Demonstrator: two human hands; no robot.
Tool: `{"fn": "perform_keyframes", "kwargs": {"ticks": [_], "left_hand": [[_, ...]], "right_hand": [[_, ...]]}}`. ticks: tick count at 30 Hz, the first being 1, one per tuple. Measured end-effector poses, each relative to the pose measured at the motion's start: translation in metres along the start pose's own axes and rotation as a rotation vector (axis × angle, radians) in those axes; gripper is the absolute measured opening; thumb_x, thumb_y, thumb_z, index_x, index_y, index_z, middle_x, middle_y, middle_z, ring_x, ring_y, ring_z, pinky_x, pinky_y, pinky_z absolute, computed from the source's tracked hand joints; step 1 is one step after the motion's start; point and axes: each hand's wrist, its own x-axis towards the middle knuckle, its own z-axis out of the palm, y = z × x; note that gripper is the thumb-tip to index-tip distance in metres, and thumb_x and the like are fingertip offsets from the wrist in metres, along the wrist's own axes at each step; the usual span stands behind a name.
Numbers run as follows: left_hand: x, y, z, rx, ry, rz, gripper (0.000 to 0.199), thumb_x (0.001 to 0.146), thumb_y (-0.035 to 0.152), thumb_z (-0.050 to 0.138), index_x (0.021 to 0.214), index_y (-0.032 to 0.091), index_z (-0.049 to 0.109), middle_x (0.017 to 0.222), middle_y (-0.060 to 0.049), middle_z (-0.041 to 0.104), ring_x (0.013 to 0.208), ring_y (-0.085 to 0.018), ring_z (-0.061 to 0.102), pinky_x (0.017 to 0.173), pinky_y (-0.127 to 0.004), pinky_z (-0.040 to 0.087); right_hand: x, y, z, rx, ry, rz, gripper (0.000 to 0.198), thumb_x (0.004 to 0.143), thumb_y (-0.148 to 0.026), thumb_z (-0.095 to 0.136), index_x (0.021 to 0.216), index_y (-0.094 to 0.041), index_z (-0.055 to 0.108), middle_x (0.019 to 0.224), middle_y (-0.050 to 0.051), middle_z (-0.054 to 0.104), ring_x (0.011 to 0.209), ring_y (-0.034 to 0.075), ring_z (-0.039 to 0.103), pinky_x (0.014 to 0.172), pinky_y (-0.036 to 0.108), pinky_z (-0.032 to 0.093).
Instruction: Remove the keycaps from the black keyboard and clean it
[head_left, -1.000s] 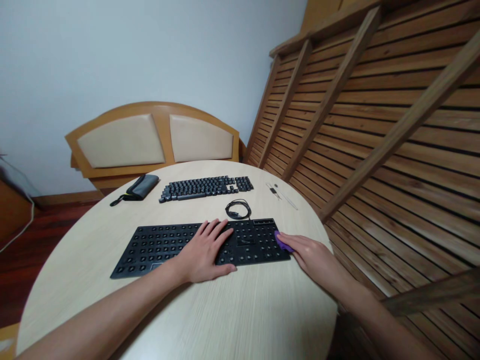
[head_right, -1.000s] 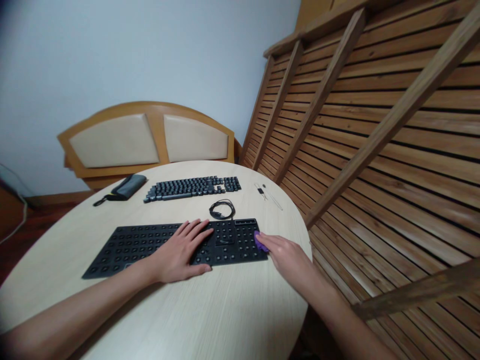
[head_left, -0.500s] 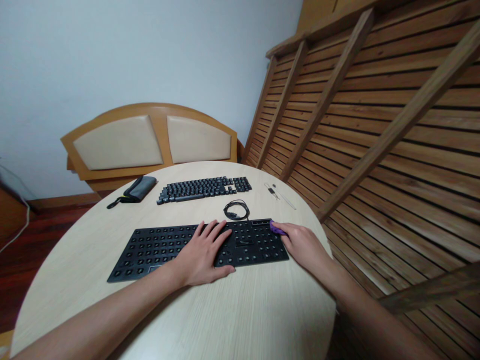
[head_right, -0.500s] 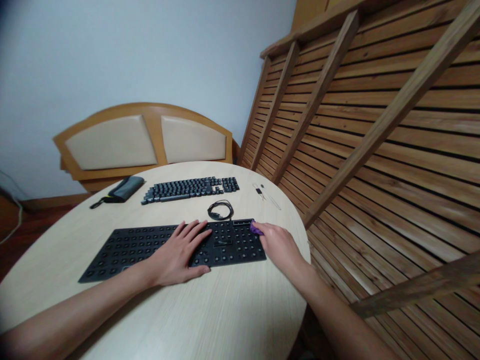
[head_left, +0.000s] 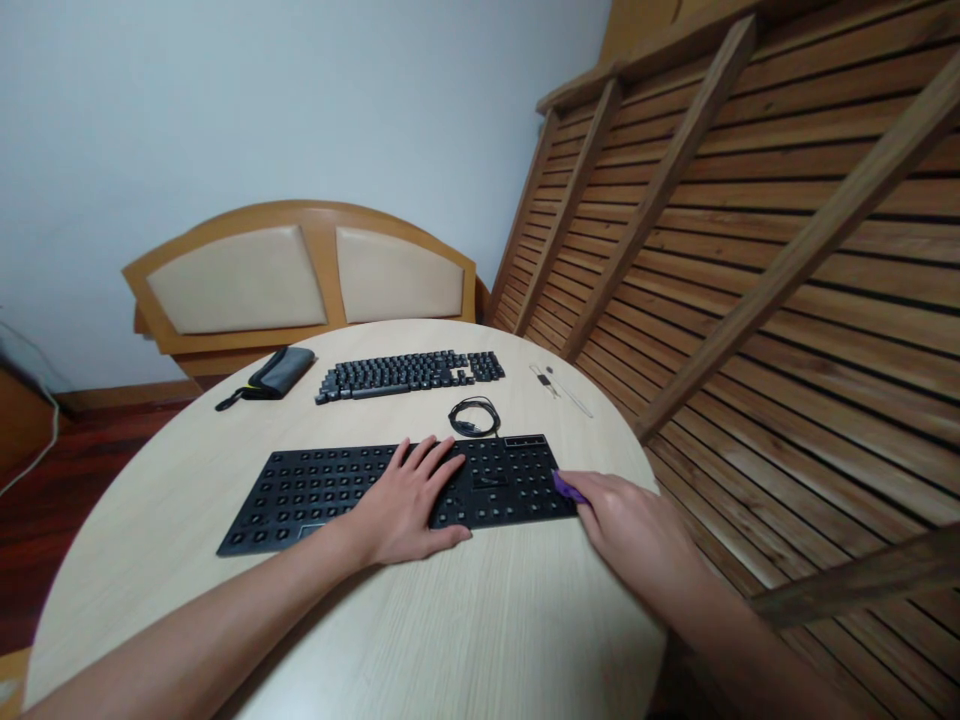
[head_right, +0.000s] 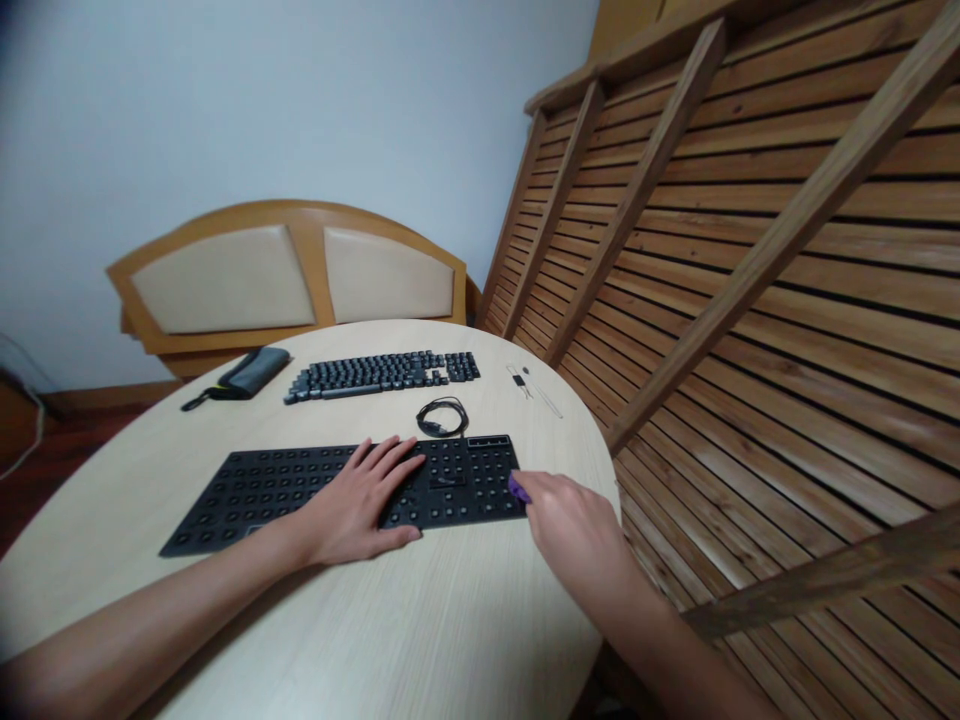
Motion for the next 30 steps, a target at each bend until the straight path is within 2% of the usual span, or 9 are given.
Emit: {"fn": "perform_keyframes", "kwargs": {"ticks": [4, 9, 15, 22, 30], "left_hand": [[0.000, -0.001, -0.001, -0.006, -0.003, 0.003, 0.091, 0.086, 0.080, 0.042, 0.152, 0.018, 0.036, 0.162, -0.016, 0.028, 0.148, -0.040, 0.024, 0.119, -0.063, 0.016], [0.000, -0.001, -0.002, -0.014, -0.014, 0.002, 0.091, 0.085, 0.081, 0.040, 0.152, 0.019, 0.035, 0.162, -0.016, 0.028, 0.149, -0.040, 0.023, 0.119, -0.064, 0.016], [-0.001, -0.003, 0.000, -0.025, -0.003, 0.013, 0.090, 0.086, 0.082, 0.038, 0.153, 0.020, 0.033, 0.163, -0.015, 0.027, 0.148, -0.041, 0.022, 0.118, -0.067, 0.015], [0.000, -0.002, -0.002, 0.003, -0.020, 0.013, 0.092, 0.085, 0.083, 0.037, 0.152, 0.019, 0.033, 0.162, -0.016, 0.026, 0.148, -0.041, 0.023, 0.117, -0.067, 0.016], [-0.003, 0.000, -0.002, -0.018, -0.031, 0.038, 0.091, 0.085, 0.082, 0.038, 0.153, 0.021, 0.031, 0.163, -0.016, 0.025, 0.148, -0.042, 0.023, 0.117, -0.068, 0.014]], "right_hand": [[0.032, 0.005, 0.017, 0.030, 0.099, -0.037, 0.043, 0.084, -0.003, 0.049, 0.116, -0.021, 0.071, 0.115, 0.006, 0.075, 0.098, 0.024, 0.072, 0.083, 0.038, 0.057], [0.045, 0.015, 0.036, 0.068, 0.057, -0.089, 0.044, 0.082, 0.000, 0.048, 0.114, -0.018, 0.071, 0.111, 0.008, 0.076, 0.097, 0.025, 0.071, 0.083, 0.041, 0.056], [0.031, 0.014, 0.022, 0.043, -0.006, -0.221, 0.041, 0.083, 0.002, 0.050, 0.112, -0.019, 0.070, 0.104, 0.009, 0.076, 0.094, 0.024, 0.066, 0.078, 0.038, 0.053], [0.003, 0.003, 0.012, -0.144, 0.013, -0.295, 0.044, 0.084, 0.004, 0.046, 0.120, -0.014, 0.066, 0.112, 0.011, 0.074, 0.096, 0.025, 0.066, 0.081, 0.037, 0.053], [-0.027, -0.008, 0.018, -0.203, 0.102, -0.267, 0.050, 0.081, 0.005, 0.043, 0.121, -0.013, 0.066, 0.117, 0.012, 0.073, 0.096, 0.027, 0.067, 0.076, 0.038, 0.055]]}}
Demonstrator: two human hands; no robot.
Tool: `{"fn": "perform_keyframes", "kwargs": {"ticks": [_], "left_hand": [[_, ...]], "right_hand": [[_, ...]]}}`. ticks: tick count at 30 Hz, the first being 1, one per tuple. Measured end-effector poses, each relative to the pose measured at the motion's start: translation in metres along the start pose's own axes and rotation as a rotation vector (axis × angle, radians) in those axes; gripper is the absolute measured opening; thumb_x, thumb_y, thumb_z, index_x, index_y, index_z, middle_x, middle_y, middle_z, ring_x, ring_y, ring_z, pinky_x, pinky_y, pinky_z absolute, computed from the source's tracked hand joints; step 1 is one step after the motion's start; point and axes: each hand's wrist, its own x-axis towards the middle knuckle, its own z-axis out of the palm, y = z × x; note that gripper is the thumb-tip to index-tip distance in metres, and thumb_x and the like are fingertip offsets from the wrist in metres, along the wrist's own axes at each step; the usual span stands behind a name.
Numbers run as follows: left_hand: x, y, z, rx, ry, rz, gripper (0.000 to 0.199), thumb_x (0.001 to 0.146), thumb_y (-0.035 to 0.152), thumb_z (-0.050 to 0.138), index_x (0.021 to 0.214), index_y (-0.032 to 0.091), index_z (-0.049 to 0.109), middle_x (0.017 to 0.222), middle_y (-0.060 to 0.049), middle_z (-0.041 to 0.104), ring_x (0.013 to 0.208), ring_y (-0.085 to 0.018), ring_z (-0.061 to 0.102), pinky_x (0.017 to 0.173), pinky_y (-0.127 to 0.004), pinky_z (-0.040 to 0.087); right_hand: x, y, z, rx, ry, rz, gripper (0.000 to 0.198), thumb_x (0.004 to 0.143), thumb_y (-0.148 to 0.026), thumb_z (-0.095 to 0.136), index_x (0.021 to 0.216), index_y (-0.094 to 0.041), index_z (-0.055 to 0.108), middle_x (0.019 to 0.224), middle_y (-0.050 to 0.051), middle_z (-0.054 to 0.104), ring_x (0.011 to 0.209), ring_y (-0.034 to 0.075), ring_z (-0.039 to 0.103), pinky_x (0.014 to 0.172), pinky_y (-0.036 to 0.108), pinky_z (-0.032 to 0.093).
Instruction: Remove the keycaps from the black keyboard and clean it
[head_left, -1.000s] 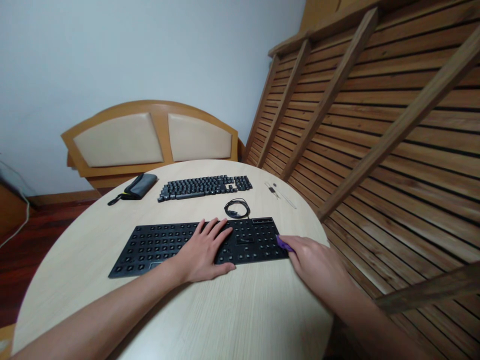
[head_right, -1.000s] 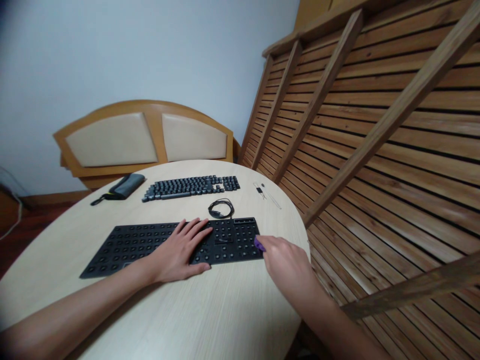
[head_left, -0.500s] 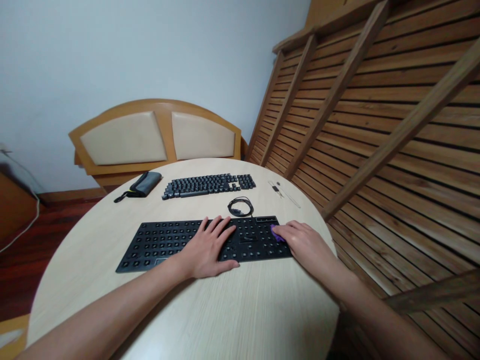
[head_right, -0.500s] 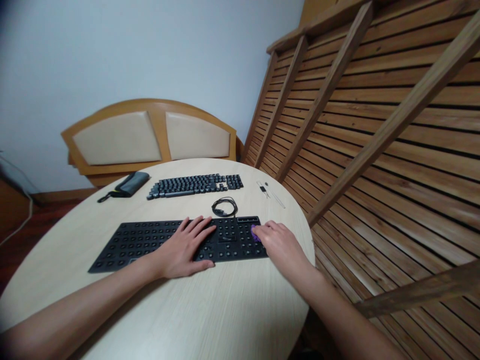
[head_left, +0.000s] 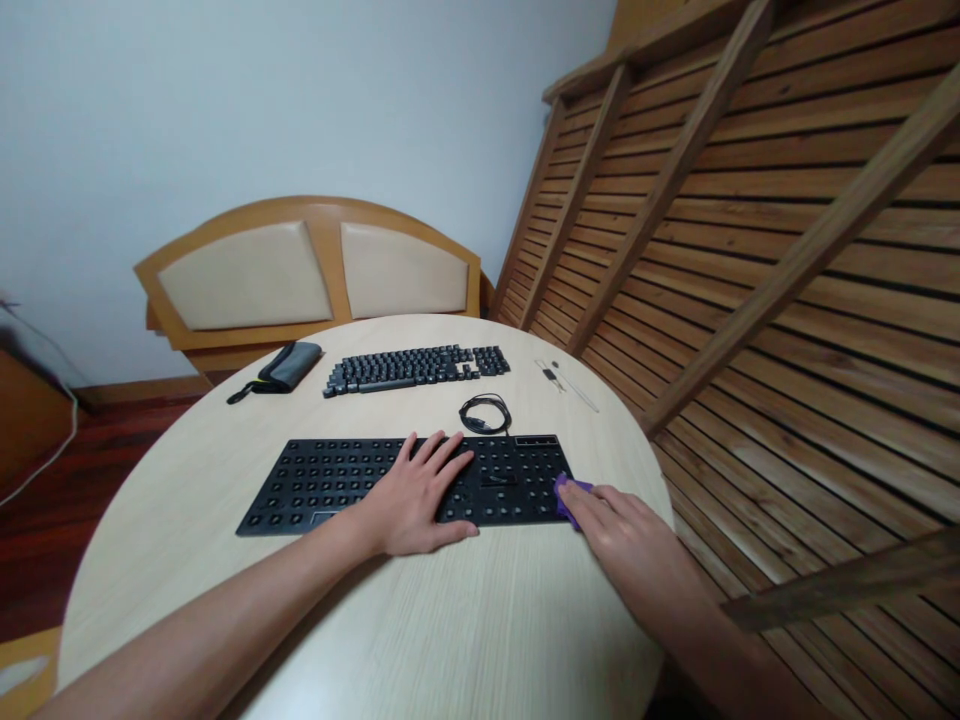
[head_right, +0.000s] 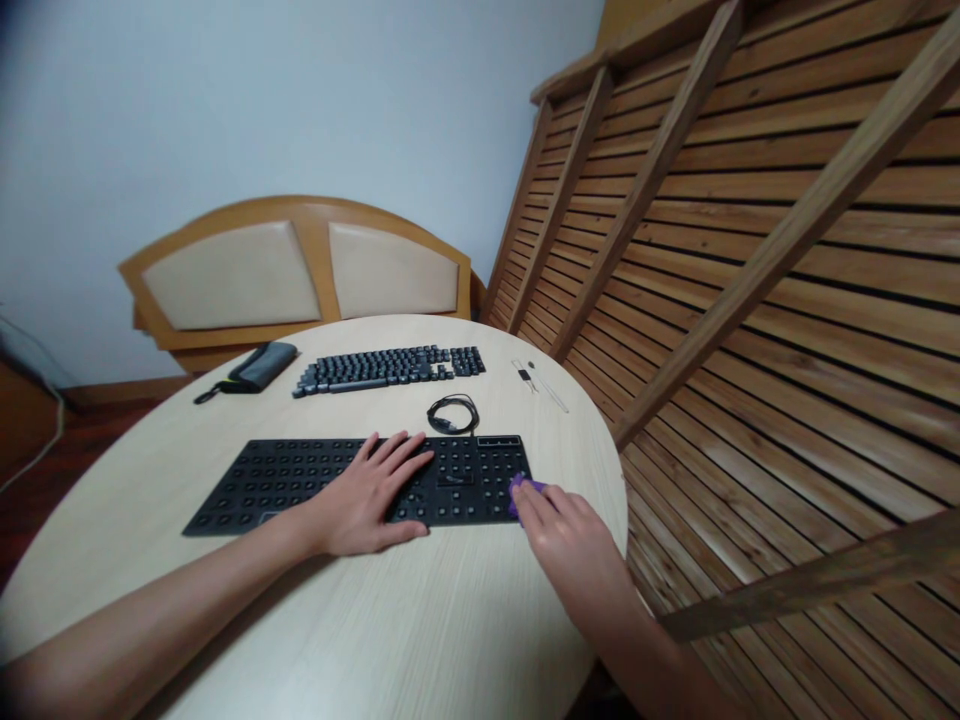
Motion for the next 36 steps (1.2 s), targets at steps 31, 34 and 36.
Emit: {"fn": "perform_keyframes", "kwargs": {"ticks": [31, 34, 36], "left_hand": [[0.001, 0.004, -0.004, 0.005, -0.020, -0.030, 0.092, 0.085, 0.081, 0.042, 0.152, 0.018, 0.034, 0.163, -0.016, 0.025, 0.148, -0.042, 0.023, 0.118, -0.068, 0.014], [0.001, 0.005, -0.004, 0.010, -0.021, -0.031, 0.092, 0.085, 0.081, 0.041, 0.152, 0.018, 0.034, 0.163, -0.016, 0.026, 0.149, -0.041, 0.023, 0.118, -0.068, 0.014], [0.001, 0.005, -0.005, 0.008, -0.016, -0.031, 0.092, 0.085, 0.081, 0.041, 0.152, 0.018, 0.035, 0.162, -0.016, 0.026, 0.149, -0.041, 0.023, 0.118, -0.068, 0.014]], "right_hand": [[-0.006, -0.038, -0.003, 0.168, 0.257, 0.086, 0.033, 0.096, -0.006, 0.044, 0.114, -0.017, 0.070, 0.110, 0.005, 0.076, 0.089, 0.018, 0.068, 0.077, 0.030, 0.051], [0.002, -0.043, 0.000, 0.172, 0.268, 0.102, 0.035, 0.096, -0.004, 0.042, 0.111, -0.017, 0.071, 0.107, 0.005, 0.076, 0.087, 0.019, 0.067, 0.074, 0.031, 0.048], [0.005, -0.048, 0.005, 0.184, 0.266, 0.097, 0.036, 0.095, -0.002, 0.040, 0.109, -0.017, 0.071, 0.105, 0.004, 0.077, 0.084, 0.018, 0.067, 0.073, 0.032, 0.047]]}}
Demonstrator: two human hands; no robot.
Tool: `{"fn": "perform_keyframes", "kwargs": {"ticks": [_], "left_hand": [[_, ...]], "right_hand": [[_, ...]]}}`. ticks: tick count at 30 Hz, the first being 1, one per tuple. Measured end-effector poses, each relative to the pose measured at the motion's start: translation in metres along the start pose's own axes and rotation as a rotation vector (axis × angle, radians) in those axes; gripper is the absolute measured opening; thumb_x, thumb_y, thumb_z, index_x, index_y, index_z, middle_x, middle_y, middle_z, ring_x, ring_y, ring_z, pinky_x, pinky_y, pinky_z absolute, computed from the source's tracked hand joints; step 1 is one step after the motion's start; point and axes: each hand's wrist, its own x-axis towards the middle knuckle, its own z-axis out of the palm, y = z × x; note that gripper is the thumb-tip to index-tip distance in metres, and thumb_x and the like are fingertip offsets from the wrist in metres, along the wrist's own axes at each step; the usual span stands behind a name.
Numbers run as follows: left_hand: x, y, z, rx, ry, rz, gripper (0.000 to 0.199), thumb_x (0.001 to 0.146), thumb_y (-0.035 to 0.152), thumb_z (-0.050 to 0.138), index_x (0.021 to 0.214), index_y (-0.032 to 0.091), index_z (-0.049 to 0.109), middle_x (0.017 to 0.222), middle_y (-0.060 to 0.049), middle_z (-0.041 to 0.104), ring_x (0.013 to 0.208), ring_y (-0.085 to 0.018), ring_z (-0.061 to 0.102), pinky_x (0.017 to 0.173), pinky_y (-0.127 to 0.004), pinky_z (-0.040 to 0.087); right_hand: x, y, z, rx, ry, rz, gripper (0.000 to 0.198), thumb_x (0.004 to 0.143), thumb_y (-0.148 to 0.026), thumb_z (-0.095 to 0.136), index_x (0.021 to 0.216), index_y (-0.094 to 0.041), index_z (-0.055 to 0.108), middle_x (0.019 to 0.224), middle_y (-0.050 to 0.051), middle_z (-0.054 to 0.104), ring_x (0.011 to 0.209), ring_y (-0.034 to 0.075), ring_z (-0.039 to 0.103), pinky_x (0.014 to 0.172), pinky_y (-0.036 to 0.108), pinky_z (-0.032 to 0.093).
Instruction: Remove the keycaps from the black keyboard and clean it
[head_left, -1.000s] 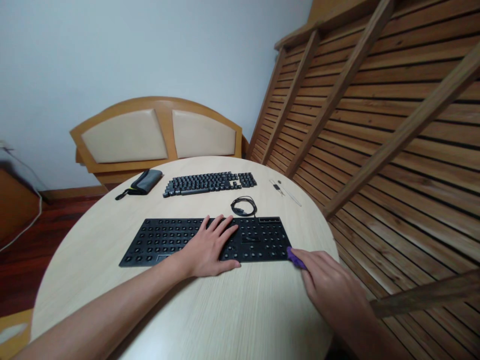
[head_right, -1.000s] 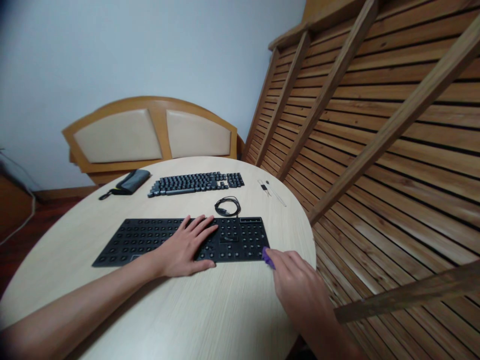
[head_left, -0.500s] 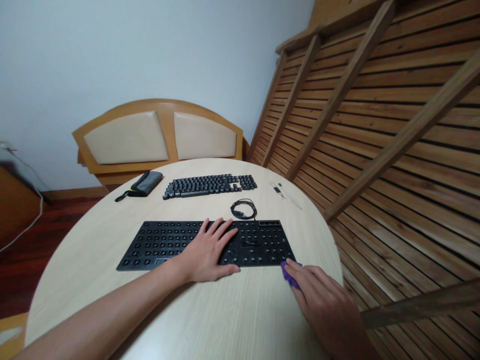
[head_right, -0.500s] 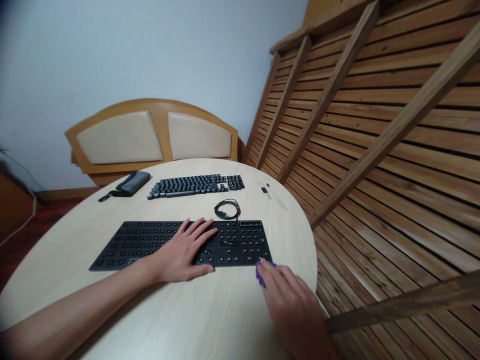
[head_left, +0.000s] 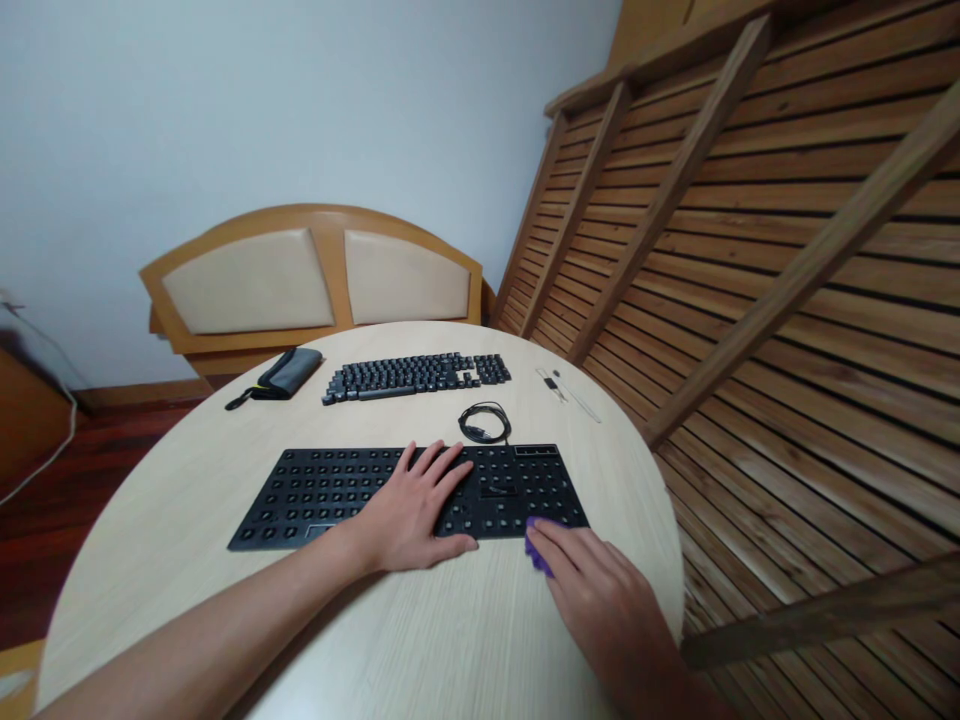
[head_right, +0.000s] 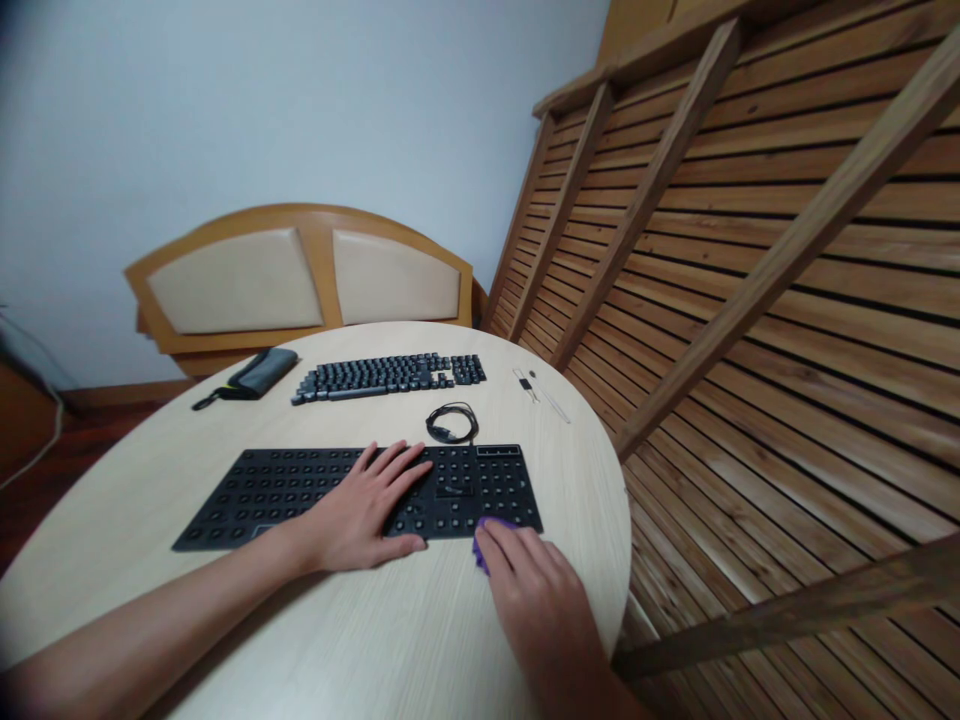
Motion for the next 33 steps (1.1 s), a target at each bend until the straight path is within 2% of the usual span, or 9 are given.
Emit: {"fn": "perform_keyframes", "kwargs": {"ticks": [6, 13, 18, 23, 27, 33], "left_hand": [[0.000, -0.001, 0.002, 0.010, 0.000, 0.003, 0.093, 0.085, 0.082, 0.041, 0.152, 0.018, 0.034, 0.162, -0.016, 0.026, 0.148, -0.041, 0.023, 0.118, -0.068, 0.015], [0.000, -0.004, 0.005, 0.014, 0.011, 0.020, 0.093, 0.085, 0.083, 0.038, 0.153, 0.018, 0.033, 0.163, -0.016, 0.025, 0.149, -0.040, 0.023, 0.118, -0.067, 0.015], [0.000, -0.002, 0.003, 0.027, -0.007, 0.013, 0.094, 0.086, 0.083, 0.037, 0.153, 0.018, 0.032, 0.163, -0.017, 0.023, 0.149, -0.040, 0.022, 0.117, -0.068, 0.015], [0.000, -0.003, 0.004, 0.022, 0.005, 0.016, 0.093, 0.086, 0.082, 0.038, 0.153, 0.018, 0.033, 0.163, -0.016, 0.025, 0.149, -0.041, 0.023, 0.117, -0.067, 0.016], [-0.001, -0.004, 0.007, 0.015, 0.036, 0.024, 0.091, 0.085, 0.082, 0.040, 0.153, 0.020, 0.033, 0.162, -0.015, 0.027, 0.148, -0.041, 0.024, 0.118, -0.067, 0.016], [-0.001, -0.004, 0.006, 0.028, 0.014, 0.023, 0.092, 0.086, 0.082, 0.038, 0.153, 0.019, 0.033, 0.163, -0.015, 0.026, 0.149, -0.039, 0.023, 0.118, -0.066, 0.015]], "right_hand": [[-0.005, 0.000, 0.006, -0.002, -0.048, 0.012, 0.037, 0.093, 0.000, 0.040, 0.110, -0.017, 0.070, 0.104, 0.005, 0.075, 0.085, 0.019, 0.065, 0.072, 0.032, 0.045], [-0.019, 0.033, -0.010, -0.132, -0.134, 0.122, 0.029, 0.091, -0.004, 0.047, 0.104, -0.017, 0.069, 0.098, 0.005, 0.075, 0.082, 0.022, 0.064, 0.072, 0.035, 0.044], [-0.015, 0.047, -0.022, -0.183, -0.164, 0.208, 0.020, 0.090, -0.009, 0.050, 0.093, -0.017, 0.069, 0.086, 0.006, 0.072, 0.076, 0.023, 0.063, 0.069, 0.036, 0.043], [0.002, 0.024, -0.018, 0.000, -0.043, 0.068, 0.028, 0.095, -0.008, 0.044, 0.109, -0.016, 0.067, 0.100, 0.006, 0.074, 0.087, 0.020, 0.064, 0.079, 0.034, 0.045], [0.012, -0.005, -0.005, 0.140, -0.004, -0.061, 0.027, 0.097, -0.009, 0.046, 0.111, -0.017, 0.067, 0.101, 0.005, 0.073, 0.085, 0.019, 0.063, 0.076, 0.032, 0.045], [0.012, -0.016, 0.011, 0.087, -0.094, -0.013, 0.024, 0.089, -0.006, 0.061, 0.107, -0.019, 0.069, 0.092, 0.004, 0.069, 0.078, 0.020, 0.060, 0.067, 0.032, 0.044]]}}
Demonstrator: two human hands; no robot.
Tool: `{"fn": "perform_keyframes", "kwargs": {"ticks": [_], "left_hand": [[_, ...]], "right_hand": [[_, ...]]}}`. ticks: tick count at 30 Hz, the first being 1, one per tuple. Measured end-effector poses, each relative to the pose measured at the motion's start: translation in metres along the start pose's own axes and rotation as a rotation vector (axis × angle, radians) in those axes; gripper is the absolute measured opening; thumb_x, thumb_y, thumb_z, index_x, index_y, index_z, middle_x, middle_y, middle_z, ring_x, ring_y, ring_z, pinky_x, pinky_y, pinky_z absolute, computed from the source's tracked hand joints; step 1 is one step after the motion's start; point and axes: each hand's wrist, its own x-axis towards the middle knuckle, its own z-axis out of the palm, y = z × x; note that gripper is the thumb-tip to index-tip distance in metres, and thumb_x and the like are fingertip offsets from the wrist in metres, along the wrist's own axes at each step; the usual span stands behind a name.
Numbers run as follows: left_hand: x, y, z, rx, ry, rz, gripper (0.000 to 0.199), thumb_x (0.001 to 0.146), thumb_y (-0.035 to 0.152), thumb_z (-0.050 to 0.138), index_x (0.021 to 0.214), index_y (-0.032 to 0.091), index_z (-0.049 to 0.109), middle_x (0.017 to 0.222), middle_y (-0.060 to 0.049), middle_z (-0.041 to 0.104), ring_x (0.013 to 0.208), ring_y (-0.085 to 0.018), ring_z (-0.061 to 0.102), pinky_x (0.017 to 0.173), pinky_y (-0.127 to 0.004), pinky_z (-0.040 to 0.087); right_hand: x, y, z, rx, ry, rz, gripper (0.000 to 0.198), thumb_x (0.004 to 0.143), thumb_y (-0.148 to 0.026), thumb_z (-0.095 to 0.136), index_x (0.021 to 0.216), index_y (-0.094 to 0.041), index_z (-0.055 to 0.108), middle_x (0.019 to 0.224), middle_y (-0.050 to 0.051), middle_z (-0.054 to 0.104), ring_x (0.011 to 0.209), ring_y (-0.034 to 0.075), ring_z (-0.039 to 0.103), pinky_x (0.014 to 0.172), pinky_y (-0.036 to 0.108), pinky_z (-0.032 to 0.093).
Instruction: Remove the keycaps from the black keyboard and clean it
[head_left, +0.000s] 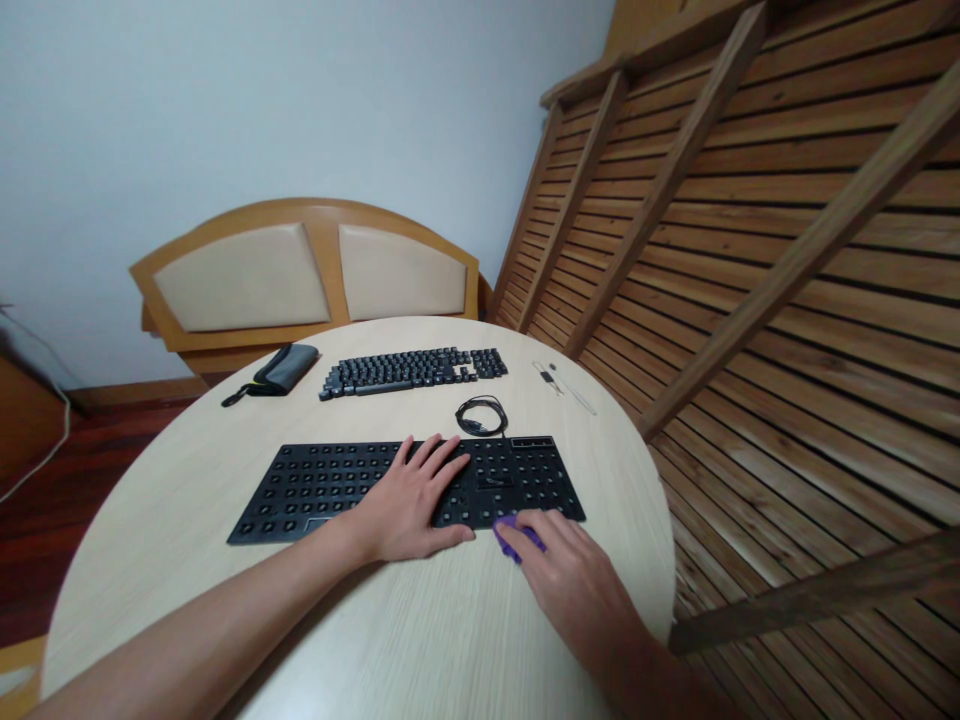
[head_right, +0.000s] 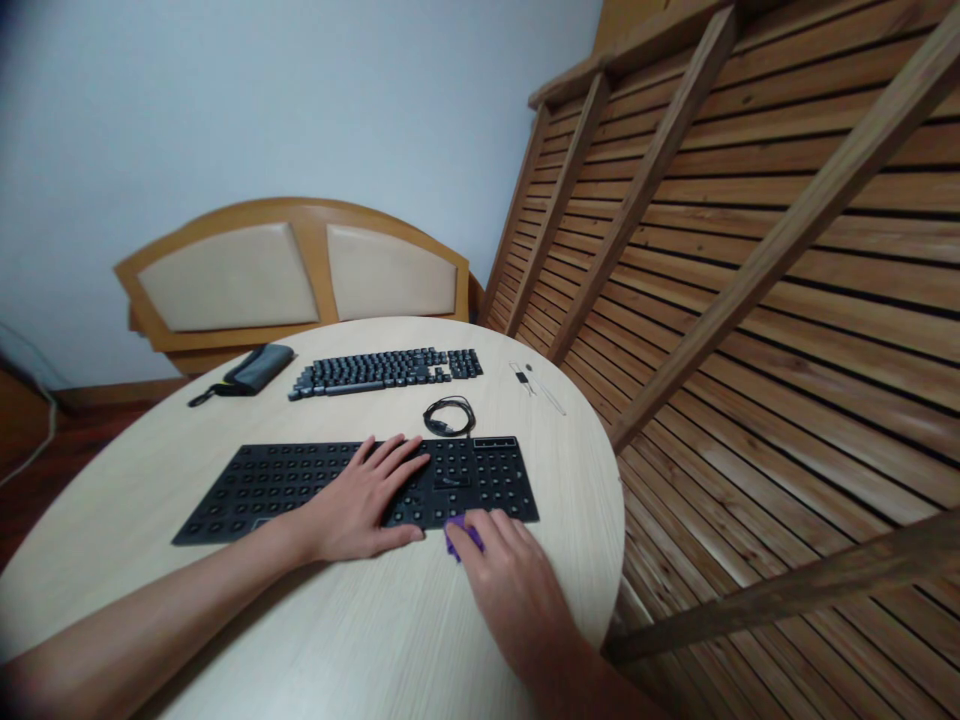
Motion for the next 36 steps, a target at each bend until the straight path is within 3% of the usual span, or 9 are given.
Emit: {"fn": "perform_keyframes", "kwargs": {"ticks": [6, 14, 17, 23, 29, 36], "left_hand": [[0.001, 0.001, -0.003, -0.013, -0.009, -0.008, 0.093, 0.086, 0.082, 0.038, 0.153, 0.019, 0.033, 0.163, -0.015, 0.026, 0.148, -0.041, 0.023, 0.118, -0.066, 0.015], [0.001, 0.000, -0.001, -0.027, 0.011, -0.005, 0.092, 0.085, 0.082, 0.039, 0.153, 0.020, 0.032, 0.162, -0.015, 0.027, 0.148, -0.041, 0.024, 0.118, -0.066, 0.014], [0.000, -0.001, 0.000, -0.031, 0.011, -0.006, 0.092, 0.085, 0.082, 0.040, 0.153, 0.021, 0.032, 0.163, -0.015, 0.026, 0.148, -0.041, 0.024, 0.118, -0.066, 0.014], [0.000, -0.001, 0.001, -0.026, 0.011, -0.005, 0.092, 0.085, 0.082, 0.039, 0.153, 0.020, 0.033, 0.163, -0.015, 0.025, 0.148, -0.041, 0.023, 0.118, -0.066, 0.015], [0.001, 0.000, 0.001, -0.008, -0.005, -0.005, 0.093, 0.086, 0.083, 0.037, 0.154, 0.020, 0.031, 0.163, -0.015, 0.024, 0.149, -0.040, 0.022, 0.118, -0.066, 0.014], [0.000, 0.001, -0.001, -0.009, -0.007, -0.012, 0.093, 0.086, 0.082, 0.036, 0.153, 0.018, 0.033, 0.163, -0.016, 0.024, 0.149, -0.040, 0.022, 0.118, -0.067, 0.014]], "right_hand": [[-0.011, 0.021, -0.012, -0.093, -0.047, 0.057, 0.027, 0.089, -0.004, 0.056, 0.104, -0.020, 0.071, 0.087, 0.005, 0.066, 0.077, 0.018, 0.060, 0.067, 0.030, 0.045], [-0.026, 0.058, -0.040, -0.306, -0.207, 0.310, 0.017, 0.087, -0.012, 0.058, 0.086, -0.021, 0.072, 0.082, 0.004, 0.065, 0.071, 0.019, 0.063, 0.056, 0.030, 0.043], [-0.020, 0.059, -0.045, -0.351, -0.185, 0.393, 0.014, 0.088, -0.015, 0.059, 0.090, -0.020, 0.072, 0.086, 0.005, 0.066, 0.072, 0.021, 0.065, 0.054, 0.031, 0.042], [0.009, 0.041, -0.038, -0.149, -0.069, 0.246, 0.025, 0.086, -0.011, 0.057, 0.107, -0.019, 0.069, 0.094, 0.005, 0.067, 0.080, 0.020, 0.064, 0.072, 0.033, 0.045], [0.033, 0.024, -0.018, -0.103, -0.201, 0.122, 0.023, 0.083, -0.008, 0.062, 0.101, -0.020, 0.069, 0.090, 0.005, 0.064, 0.087, 0.022, 0.061, 0.073, 0.034, 0.044], [0.024, 0.017, -0.020, -0.138, -0.221, 0.103, 0.019, 0.080, -0.010, 0.066, 0.096, -0.020, 0.069, 0.087, 0.004, 0.065, 0.081, 0.021, 0.062, 0.068, 0.032, 0.044]]}}
